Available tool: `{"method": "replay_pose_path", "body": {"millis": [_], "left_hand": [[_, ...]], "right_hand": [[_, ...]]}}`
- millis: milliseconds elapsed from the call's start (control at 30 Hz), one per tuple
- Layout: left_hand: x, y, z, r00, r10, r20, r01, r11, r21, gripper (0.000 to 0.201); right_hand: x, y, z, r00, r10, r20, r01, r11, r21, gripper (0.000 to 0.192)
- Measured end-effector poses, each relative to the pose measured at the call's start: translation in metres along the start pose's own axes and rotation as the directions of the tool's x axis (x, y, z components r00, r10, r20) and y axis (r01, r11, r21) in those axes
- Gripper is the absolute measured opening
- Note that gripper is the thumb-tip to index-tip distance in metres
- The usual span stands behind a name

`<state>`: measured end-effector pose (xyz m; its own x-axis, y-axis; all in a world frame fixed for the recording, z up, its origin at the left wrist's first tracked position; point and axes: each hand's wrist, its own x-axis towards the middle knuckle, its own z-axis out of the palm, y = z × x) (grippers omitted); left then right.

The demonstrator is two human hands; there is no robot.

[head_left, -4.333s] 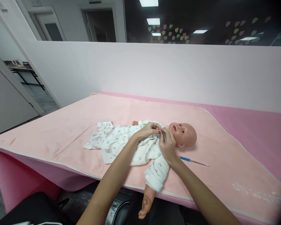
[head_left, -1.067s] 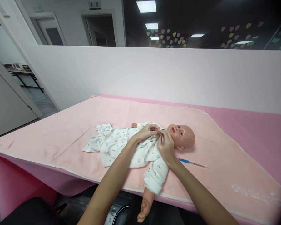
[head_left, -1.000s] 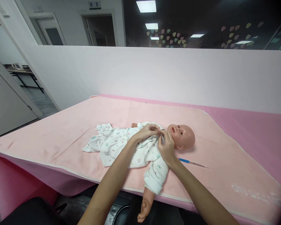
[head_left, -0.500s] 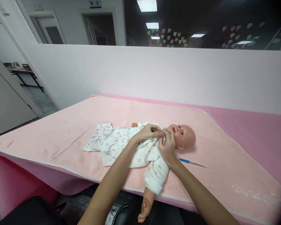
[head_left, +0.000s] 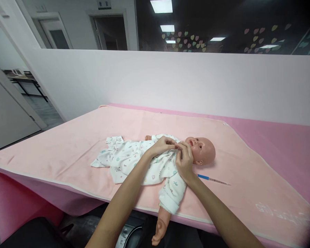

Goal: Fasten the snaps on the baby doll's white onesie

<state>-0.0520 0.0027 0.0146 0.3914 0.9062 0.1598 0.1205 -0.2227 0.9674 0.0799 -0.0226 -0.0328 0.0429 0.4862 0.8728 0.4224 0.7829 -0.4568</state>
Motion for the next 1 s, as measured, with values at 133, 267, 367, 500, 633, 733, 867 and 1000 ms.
{"method": "replay_pose_path", "body": {"millis": [133, 267, 367, 500, 633, 733, 867, 1000], "left_hand": [[0.0, 0.0, 0.0, 1.0, -0.014, -0.011, 0.014, 0.999, 0.029, 0.017], [0.0, 0.0, 0.001, 0.999, -0.01, -0.045, 0.014, 0.997, 0.08, 0.017], [0.0, -0.001, 0.002, 0.995, 0.0, -0.1, 0.013, 0.991, 0.131, 0.016], [0.0, -0.002, 0.002, 0.991, -0.014, -0.131, 0.03, 0.993, 0.117, 0.021], [-0.002, 0.002, 0.002, 0.995, -0.007, -0.095, 0.014, 0.997, 0.074, 0.031], [-0.004, 0.006, 0.003, 0.999, -0.032, -0.015, 0.033, 0.997, 0.074, 0.036], [-0.007, 0.013, 0.001, 0.993, -0.055, 0.104, 0.053, 0.998, 0.025, 0.041], [-0.01, 0.018, -0.002, 0.988, -0.056, 0.141, 0.059, 0.998, -0.015, 0.039]], "right_hand": [[-0.002, 0.004, 0.001, 0.999, -0.034, 0.033, 0.036, 0.997, -0.065, 0.033], [-0.002, 0.008, 0.002, 0.996, -0.074, 0.048, 0.079, 0.99, -0.117, 0.035], [-0.001, 0.009, 0.001, 0.993, -0.101, 0.067, 0.111, 0.979, -0.172, 0.035], [0.001, 0.008, -0.002, 0.983, -0.153, 0.098, 0.175, 0.94, -0.292, 0.034], [0.012, 0.012, -0.012, 0.98, -0.154, 0.122, 0.192, 0.886, -0.422, 0.026], [0.026, 0.02, -0.023, 0.996, -0.051, 0.07, 0.08, 0.852, -0.517, 0.018], [0.039, 0.032, -0.035, 0.998, 0.051, -0.024, -0.055, 0.808, -0.586, 0.015], [0.041, 0.038, -0.037, 0.999, 0.037, -0.036, -0.051, 0.807, -0.588, 0.017]]}}
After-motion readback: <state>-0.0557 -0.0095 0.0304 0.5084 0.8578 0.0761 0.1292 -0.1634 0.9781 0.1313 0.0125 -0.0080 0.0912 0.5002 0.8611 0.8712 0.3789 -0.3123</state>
